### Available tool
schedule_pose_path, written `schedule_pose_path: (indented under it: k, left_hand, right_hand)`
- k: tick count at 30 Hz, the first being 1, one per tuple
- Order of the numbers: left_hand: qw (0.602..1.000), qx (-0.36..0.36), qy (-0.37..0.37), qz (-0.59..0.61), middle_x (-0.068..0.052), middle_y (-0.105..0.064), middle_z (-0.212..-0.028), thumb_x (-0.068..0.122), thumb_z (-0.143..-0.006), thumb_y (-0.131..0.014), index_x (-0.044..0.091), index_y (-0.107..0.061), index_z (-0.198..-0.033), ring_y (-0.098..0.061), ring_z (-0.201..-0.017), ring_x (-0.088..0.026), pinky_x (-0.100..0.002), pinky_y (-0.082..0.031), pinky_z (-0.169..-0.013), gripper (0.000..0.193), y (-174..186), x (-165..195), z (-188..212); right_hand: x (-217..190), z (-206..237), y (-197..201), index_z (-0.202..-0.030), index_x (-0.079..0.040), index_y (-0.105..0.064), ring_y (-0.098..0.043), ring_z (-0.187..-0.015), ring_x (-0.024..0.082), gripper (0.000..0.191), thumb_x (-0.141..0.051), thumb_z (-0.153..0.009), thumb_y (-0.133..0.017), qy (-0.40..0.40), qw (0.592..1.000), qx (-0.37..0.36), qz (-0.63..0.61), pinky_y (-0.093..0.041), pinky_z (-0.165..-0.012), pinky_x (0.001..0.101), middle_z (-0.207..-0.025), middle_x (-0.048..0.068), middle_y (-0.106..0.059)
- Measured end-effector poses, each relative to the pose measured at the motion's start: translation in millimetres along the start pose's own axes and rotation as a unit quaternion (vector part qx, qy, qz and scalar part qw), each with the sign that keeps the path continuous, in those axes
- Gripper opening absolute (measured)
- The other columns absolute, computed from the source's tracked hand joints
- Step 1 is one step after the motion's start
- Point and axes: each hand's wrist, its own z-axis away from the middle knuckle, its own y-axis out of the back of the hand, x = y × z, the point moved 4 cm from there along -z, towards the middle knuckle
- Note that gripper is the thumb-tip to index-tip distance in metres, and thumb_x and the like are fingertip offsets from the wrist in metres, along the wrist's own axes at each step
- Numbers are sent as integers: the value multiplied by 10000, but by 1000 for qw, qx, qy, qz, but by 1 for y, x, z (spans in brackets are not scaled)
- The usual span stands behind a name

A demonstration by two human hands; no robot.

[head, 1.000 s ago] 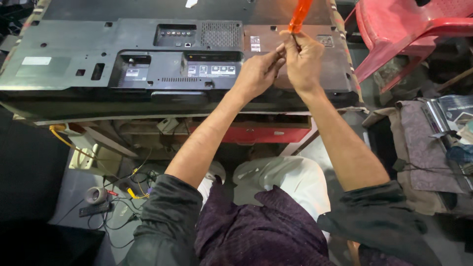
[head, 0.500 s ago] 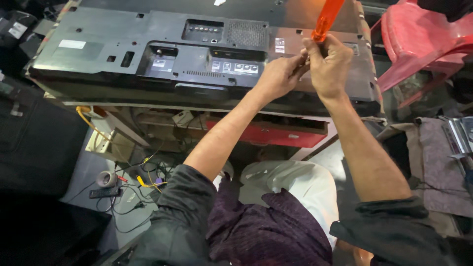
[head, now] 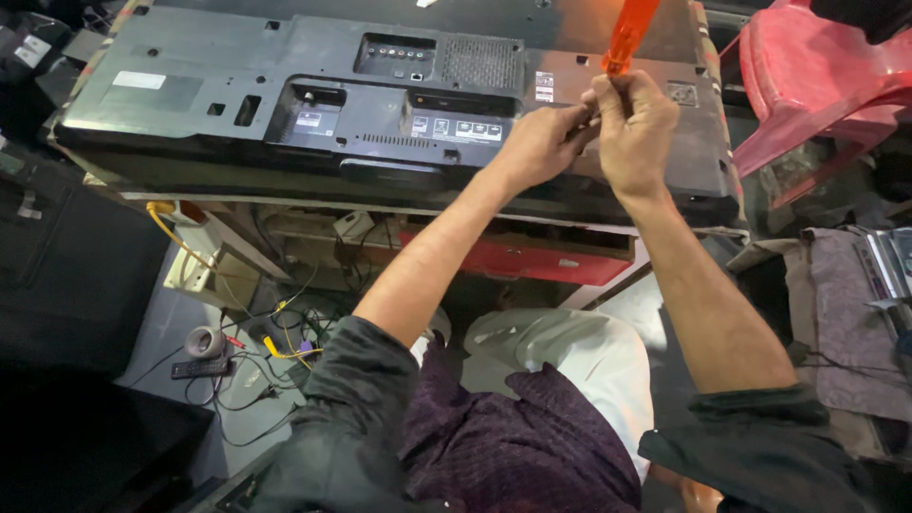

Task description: The person places a flat-screen television face-down on a workbench and uses a screwdriver to remove multiple screws from the back panel. The person systematically unscrews fasteners along the edges and center of the panel.

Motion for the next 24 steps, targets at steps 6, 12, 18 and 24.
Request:
schedule_pose_path:
  k: [6, 12, 18, 24]
  left_hand:
    - [999, 10, 19, 44, -67, -708, -649, 243, -920, -702, 101, -757, -955, -714, -580, -232, -370, -535, -586, 156, 4, 3, -2]
    - [999, -3, 47, 24, -98, -711, -693, 211, -872, -744, 97, -738, -1048, -699, -613, -267, -379, -531, -605, 209, 0, -3, -3]
    - [996, 40, -69, 46, -56, -764, -849, 181, -917, -733, 124, -748, -1053, -744, -755, -235, -347, -568, -675, 149, 3, 1, -4]
    - [996, 0, 88, 7, -65, -709, -679, 260, -888, -782, 73, -711, -905, -706, -624, -218, -365, -535, -621, 201, 0, -5, -5]
  right_hand:
    - [-7, -4, -2, -1029, 21, -637, -648, -776, 73, 163, -94, -1065, -748, -12, 1000, -1, -20, -547, -679, 239, -880, 38, -676]
    - [-4, -1, -2, -1052, 0, -669, -703, -771, 77, 118, -99, -1115, -678, -26, 999, -26, -1, -570, -704, 221, -875, 18, -723]
    - [5, -5, -3, -1069, 5, -630, -692, -775, 69, 147, -111, -1054, -719, -33, 996, -5, -79, -584, -693, 224, -876, 10, -688]
    - [8, -5, 1, -1013, 13, -683, -659, -721, 77, 147, -90, -1117, -696, -21, 1000, 6, 8, -531, -652, 220, -875, 46, -744]
